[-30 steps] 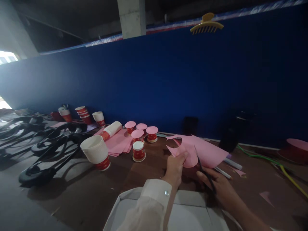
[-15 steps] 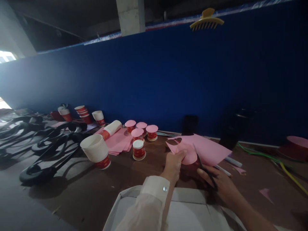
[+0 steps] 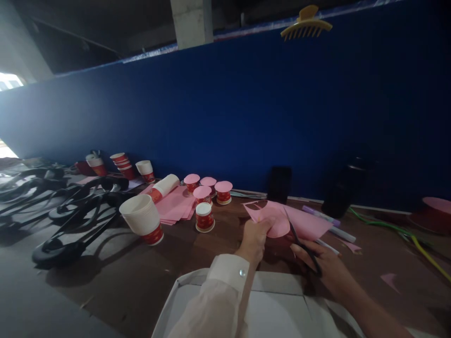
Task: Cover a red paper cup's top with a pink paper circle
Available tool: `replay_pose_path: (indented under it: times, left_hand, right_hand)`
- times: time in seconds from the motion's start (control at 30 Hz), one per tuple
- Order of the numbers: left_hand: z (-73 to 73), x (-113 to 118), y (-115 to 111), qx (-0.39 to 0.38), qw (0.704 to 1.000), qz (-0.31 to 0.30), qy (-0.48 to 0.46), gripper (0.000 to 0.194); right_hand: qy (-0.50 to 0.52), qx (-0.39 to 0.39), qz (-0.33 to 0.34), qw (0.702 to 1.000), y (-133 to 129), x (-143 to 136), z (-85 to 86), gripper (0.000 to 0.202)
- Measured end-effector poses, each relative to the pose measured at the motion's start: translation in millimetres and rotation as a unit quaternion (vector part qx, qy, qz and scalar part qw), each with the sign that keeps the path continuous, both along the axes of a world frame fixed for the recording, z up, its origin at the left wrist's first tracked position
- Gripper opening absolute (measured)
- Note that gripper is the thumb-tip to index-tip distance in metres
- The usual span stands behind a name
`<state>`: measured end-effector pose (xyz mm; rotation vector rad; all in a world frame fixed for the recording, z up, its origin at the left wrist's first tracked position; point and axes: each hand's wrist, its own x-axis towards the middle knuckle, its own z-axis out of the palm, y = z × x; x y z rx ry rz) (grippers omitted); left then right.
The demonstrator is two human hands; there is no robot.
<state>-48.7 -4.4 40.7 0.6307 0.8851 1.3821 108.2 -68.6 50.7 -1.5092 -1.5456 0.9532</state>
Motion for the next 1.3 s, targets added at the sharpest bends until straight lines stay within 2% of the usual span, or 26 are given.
replay_pose_path:
  times: [0.23, 0.47, 0.7, 0.83, 1.07, 1.3]
  left_hand:
    - [-4.1, -1, 3, 0.023, 1.0, 0.002, 0.016, 0.044]
    - [-2.9, -3, 2, 0.035, 0.999, -0.007, 0.0, 0.038]
    - [-4.4, -3, 4, 0.034, 0.999, -0.014, -0.013, 0.041]
    - [-2.2, -4, 3, 0.026, 1.0, 0.008, -0.003, 0.041]
    - [6.2, -9, -1, 0.004, 0.994, 0.04, 0.103, 0.031]
    - [18.5, -17, 1, 0.009, 0.96, 0.077, 0.268, 0.018]
  right_hand:
    - [0.003, -0.009, 0.002, 1.0, -1, 0, 2.2, 0.037]
    - [-0.006, -0.002, -0.008, 1.0, 0, 2, 2.1, 0.041]
    - [-0.043, 0.0, 0.012, 0.999, 1, 3, 8.0, 0.042]
    - [-0.038, -0.004, 0.031, 0.999, -1, 1, 8.4, 0.041]
    - [0.028, -0.033, 0.067, 0.997, -2, -4, 0.4, 0.042]
    - [0.025, -0.072, 0.098, 0.992, 0, -2, 0.1, 0.045]
